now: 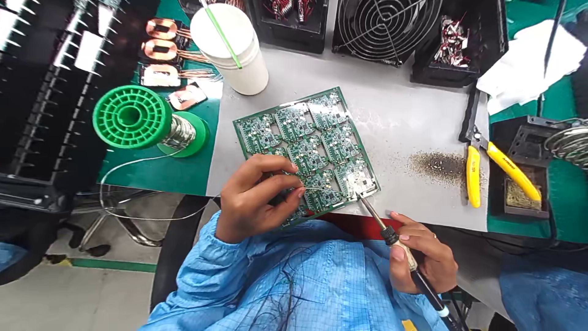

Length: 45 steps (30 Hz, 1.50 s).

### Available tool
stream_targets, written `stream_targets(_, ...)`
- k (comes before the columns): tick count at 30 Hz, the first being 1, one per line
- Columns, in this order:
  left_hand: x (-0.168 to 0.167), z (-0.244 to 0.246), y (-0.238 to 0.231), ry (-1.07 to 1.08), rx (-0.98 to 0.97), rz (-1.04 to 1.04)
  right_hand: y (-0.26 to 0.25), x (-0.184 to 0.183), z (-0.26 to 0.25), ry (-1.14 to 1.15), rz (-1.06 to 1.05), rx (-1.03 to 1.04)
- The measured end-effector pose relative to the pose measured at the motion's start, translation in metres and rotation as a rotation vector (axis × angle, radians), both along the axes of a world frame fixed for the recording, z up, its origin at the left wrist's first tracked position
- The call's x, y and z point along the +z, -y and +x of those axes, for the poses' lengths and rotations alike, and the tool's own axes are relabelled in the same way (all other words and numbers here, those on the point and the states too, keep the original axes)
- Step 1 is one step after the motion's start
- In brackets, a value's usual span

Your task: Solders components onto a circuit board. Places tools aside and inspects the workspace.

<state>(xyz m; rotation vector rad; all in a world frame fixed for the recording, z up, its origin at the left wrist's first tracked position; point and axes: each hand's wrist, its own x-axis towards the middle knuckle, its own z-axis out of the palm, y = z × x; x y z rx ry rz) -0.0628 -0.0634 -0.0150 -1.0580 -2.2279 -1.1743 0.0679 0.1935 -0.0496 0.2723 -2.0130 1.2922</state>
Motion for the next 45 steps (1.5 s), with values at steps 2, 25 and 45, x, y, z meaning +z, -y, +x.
stream_targets(2,0.0,0.0,0.0,-0.001,-0.009,-0.01,0.0,0.0,0.001,0.012,-0.012,0.014)
stream_targets(25,0.0,-0.001,-0.001,-0.02,-0.043,-0.039,0.0,0.001,0.0,0.017,0.015,0.016)
stream_targets(45,0.002,0.002,-0.002,-0.083,0.181,0.078,-0.011,0.003,0.002,-0.04,0.008,-0.035)
